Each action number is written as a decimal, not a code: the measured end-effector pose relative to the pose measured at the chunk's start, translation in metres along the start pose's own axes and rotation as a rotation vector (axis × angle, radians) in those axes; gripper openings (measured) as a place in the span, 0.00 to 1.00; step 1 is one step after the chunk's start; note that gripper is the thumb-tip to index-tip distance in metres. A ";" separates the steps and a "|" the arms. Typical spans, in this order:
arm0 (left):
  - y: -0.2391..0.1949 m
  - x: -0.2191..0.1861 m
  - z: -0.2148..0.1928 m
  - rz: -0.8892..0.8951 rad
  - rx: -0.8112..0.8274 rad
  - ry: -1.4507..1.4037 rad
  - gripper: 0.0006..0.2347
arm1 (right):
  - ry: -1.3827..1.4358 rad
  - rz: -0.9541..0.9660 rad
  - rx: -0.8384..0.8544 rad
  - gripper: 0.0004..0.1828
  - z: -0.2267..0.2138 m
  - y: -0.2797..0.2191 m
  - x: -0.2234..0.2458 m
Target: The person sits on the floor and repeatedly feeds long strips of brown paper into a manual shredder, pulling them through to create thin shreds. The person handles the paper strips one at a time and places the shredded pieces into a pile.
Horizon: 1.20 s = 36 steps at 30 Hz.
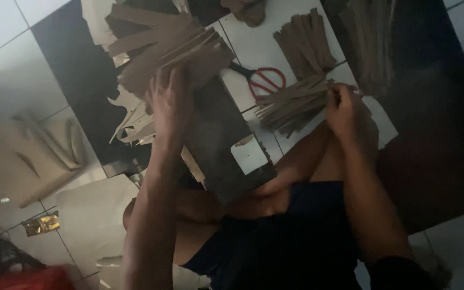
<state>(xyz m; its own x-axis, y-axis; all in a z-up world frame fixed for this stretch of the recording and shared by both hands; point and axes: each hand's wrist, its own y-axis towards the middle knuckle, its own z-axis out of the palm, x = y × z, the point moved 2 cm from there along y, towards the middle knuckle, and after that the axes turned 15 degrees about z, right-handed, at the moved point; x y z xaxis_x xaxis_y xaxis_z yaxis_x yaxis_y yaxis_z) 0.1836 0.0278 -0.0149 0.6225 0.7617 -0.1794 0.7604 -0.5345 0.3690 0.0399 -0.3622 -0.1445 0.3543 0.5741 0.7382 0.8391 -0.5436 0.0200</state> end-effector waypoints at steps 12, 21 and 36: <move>0.006 0.007 -0.002 0.382 0.142 0.264 0.23 | -0.135 -0.098 0.012 0.08 0.010 -0.002 -0.012; 0.014 0.044 0.047 0.117 0.188 0.044 0.25 | -0.397 -0.091 0.014 0.10 -0.009 -0.014 0.022; -0.129 -0.110 -0.041 -0.002 0.370 -0.483 0.19 | 0.199 -0.195 0.426 0.15 -0.026 -0.121 0.128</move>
<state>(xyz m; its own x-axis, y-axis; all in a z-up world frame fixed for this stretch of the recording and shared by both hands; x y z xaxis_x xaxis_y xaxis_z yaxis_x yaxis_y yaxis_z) 0.0095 0.0278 -0.0056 0.5686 0.5572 -0.6052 0.7219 -0.6907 0.0422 -0.0272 -0.2391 -0.0348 0.1241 0.4898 0.8630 0.9903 -0.1163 -0.0764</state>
